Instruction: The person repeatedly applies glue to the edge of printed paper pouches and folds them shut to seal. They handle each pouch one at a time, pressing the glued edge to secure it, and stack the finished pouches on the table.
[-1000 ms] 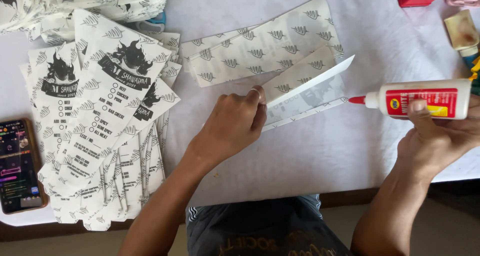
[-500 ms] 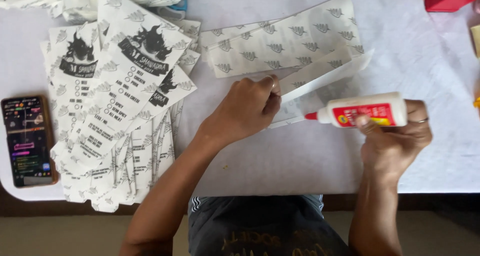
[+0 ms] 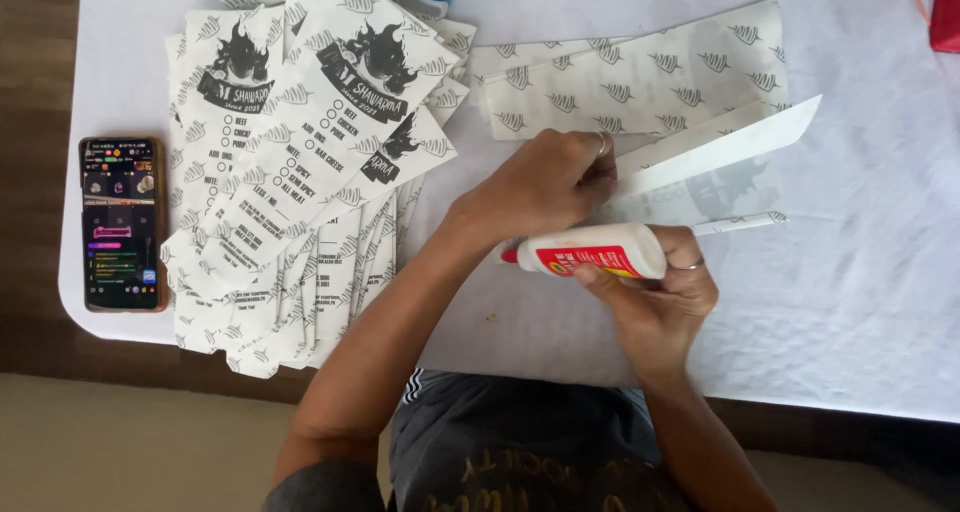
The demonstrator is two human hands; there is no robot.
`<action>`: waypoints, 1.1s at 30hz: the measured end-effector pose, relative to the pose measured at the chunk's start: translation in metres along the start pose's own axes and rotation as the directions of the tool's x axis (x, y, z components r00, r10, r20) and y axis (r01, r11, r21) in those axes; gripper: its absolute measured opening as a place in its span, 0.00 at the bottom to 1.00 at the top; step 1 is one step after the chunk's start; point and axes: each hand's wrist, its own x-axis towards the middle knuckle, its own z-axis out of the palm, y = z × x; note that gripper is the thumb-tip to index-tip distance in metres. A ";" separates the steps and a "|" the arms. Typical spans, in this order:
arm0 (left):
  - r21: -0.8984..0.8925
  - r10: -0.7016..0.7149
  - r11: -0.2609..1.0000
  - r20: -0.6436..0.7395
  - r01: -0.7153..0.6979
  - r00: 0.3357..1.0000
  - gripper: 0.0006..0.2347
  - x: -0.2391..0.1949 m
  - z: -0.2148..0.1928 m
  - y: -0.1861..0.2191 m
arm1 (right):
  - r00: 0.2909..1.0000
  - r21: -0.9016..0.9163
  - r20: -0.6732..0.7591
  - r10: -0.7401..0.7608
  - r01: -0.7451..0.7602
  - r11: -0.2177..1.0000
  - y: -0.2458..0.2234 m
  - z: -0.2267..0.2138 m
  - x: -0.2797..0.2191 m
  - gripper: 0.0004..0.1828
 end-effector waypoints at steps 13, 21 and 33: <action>0.639 0.424 0.745 -0.232 -0.192 0.876 0.18 -0.058 0.069 0.022 | 0.901 -0.658 -0.433 -0.033 -0.291 0.694 -0.013 -0.253 0.050 0.24; 0.769 0.377 0.627 -0.160 -0.124 0.912 0.15 -0.068 0.094 0.023 | 0.855 -0.761 0.506 -0.116 0.505 0.407 -0.029 -0.101 0.013 0.38; 0.611 0.187 0.782 -0.418 0.122 0.889 0.28 -0.028 0.071 -0.016 | 0.884 -0.859 0.464 -0.056 0.464 0.214 -0.034 -0.098 0.039 0.36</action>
